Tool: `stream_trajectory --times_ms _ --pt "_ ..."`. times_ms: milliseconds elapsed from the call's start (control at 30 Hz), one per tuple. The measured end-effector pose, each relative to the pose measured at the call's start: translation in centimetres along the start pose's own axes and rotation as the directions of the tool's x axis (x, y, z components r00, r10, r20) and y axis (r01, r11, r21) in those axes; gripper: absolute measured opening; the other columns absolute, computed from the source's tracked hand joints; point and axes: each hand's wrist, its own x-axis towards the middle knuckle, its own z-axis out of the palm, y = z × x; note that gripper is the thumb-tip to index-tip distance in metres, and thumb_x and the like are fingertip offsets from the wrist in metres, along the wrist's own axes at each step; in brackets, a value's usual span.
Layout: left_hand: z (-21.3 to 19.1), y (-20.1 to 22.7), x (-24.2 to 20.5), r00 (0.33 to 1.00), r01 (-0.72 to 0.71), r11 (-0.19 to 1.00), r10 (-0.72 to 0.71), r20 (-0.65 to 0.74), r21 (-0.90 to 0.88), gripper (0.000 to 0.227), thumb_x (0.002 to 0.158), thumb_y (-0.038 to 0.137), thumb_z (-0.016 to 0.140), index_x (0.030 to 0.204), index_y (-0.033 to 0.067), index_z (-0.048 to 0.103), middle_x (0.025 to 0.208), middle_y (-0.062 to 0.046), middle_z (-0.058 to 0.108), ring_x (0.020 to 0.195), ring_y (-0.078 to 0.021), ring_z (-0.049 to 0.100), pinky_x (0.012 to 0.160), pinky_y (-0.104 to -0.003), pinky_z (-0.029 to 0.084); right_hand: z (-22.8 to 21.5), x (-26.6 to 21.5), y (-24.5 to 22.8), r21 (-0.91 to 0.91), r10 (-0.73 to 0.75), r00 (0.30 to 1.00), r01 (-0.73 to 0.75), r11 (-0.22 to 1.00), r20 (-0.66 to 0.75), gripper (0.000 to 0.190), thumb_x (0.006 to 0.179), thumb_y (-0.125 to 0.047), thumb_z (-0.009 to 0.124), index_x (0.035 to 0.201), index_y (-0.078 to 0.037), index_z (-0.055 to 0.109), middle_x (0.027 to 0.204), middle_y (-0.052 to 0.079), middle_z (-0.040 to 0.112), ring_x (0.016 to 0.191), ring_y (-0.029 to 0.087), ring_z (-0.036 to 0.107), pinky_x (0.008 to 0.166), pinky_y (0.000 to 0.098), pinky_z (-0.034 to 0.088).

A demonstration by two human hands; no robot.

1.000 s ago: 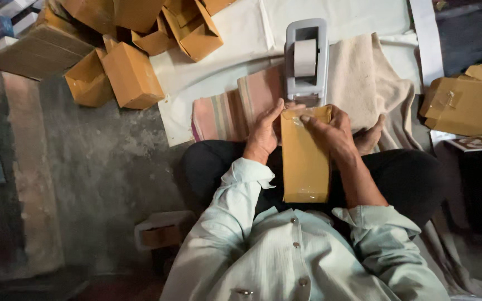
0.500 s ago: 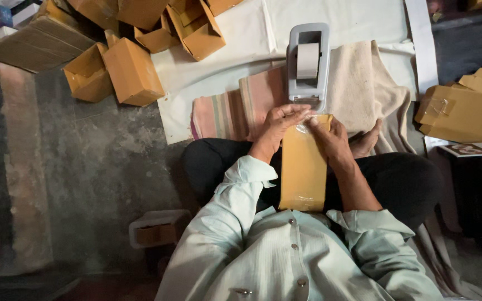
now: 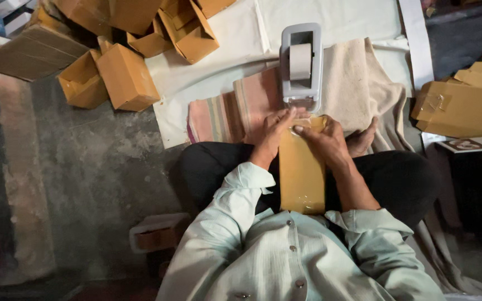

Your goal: The person sits on the floor and repeatedly folds the flaps of small cardboard boxes, then uses a tape dispenser to apply clear packing tape across the seams. Each sealed box is placed into a growing stack to the right.

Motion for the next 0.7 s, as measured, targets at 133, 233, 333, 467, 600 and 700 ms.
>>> stream_trajectory --times_ms 133,233,333,467,600,700 --pt "-0.1 1.1 1.1 0.993 0.122 0.978 -0.120 -0.023 0.170 0.041 0.093 0.034 0.075 0.104 -0.0054 0.078 0.094 -0.011 0.079 0.085 -0.0174 0.072 0.079 -0.029 0.055 1.0 -0.3 -1.1 0.000 -0.058 0.998 0.058 0.998 0.010 0.037 0.086 -0.011 0.079 0.114 0.005 0.061 0.097 0.012 0.074 0.081 0.016 0.071 0.069 0.0292 0.059" --pt "-0.7 0.8 1.9 0.983 0.182 0.978 -0.183 0.004 0.099 0.042 0.094 0.032 0.080 0.100 -0.0100 0.075 0.088 -0.014 0.074 0.073 -0.0201 0.066 0.066 -0.032 0.050 0.6 -0.1 -0.5 0.045 -0.074 0.996 0.071 0.996 0.052 0.035 0.087 -0.012 0.078 0.113 0.006 0.062 0.097 0.011 0.074 0.080 0.015 0.071 0.070 0.0283 0.060" --pt "-0.9 -0.5 3.4 0.989 0.146 0.986 -0.145 -0.013 0.080 0.042 0.088 0.029 0.081 0.097 -0.0114 0.075 0.092 -0.015 0.077 0.074 -0.0177 0.070 0.065 -0.030 0.055 0.2 0.2 0.3 0.024 -0.044 0.998 0.043 0.999 0.052 0.032 0.089 -0.012 0.078 0.110 0.008 0.064 0.094 0.012 0.073 0.077 0.016 0.070 0.067 0.0292 0.058" --pt "-1.6 -2.2 4.2 0.999 0.037 0.990 -0.038 0.005 0.136 0.042 0.089 0.031 0.079 0.099 -0.0094 0.076 0.095 -0.013 0.079 0.082 -0.0146 0.075 0.075 -0.027 0.058 0.3 0.9 1.0 0.024 -0.044 0.999 0.044 0.999 0.030 0.032 0.088 -0.012 0.077 0.110 0.005 0.064 0.094 0.011 0.073 0.078 0.015 0.070 0.068 0.0291 0.059" --pt "-2.5 -3.5 5.1 0.998 0.059 0.970 -0.050 -0.041 0.237 0.041 0.092 0.032 0.077 0.099 -0.0090 0.078 0.091 -0.012 0.078 0.075 -0.0136 0.069 0.070 -0.027 0.054 0.2 1.4 1.8 0.093 0.017 0.999 -0.020 0.995 0.034 0.032 0.087 -0.014 0.078 0.111 0.004 0.068 0.096 0.010 0.074 0.078 0.016 0.070 0.067 0.0297 0.059" --pt "-2.8 -3.6 5.9 0.999 0.018 0.975 -0.010 -0.036 0.222 0.036 0.092 0.028 0.076 0.099 -0.0072 0.078 0.089 -0.011 0.077 0.074 -0.0143 0.070 0.070 -0.028 0.055 0.2 2.2 1.9 0.149 -0.022 0.997 0.011 0.989 0.068 0.033 0.087 -0.014 0.078 0.112 0.005 0.067 0.096 0.010 0.074 0.079 0.017 0.071 0.068 0.0309 0.059"
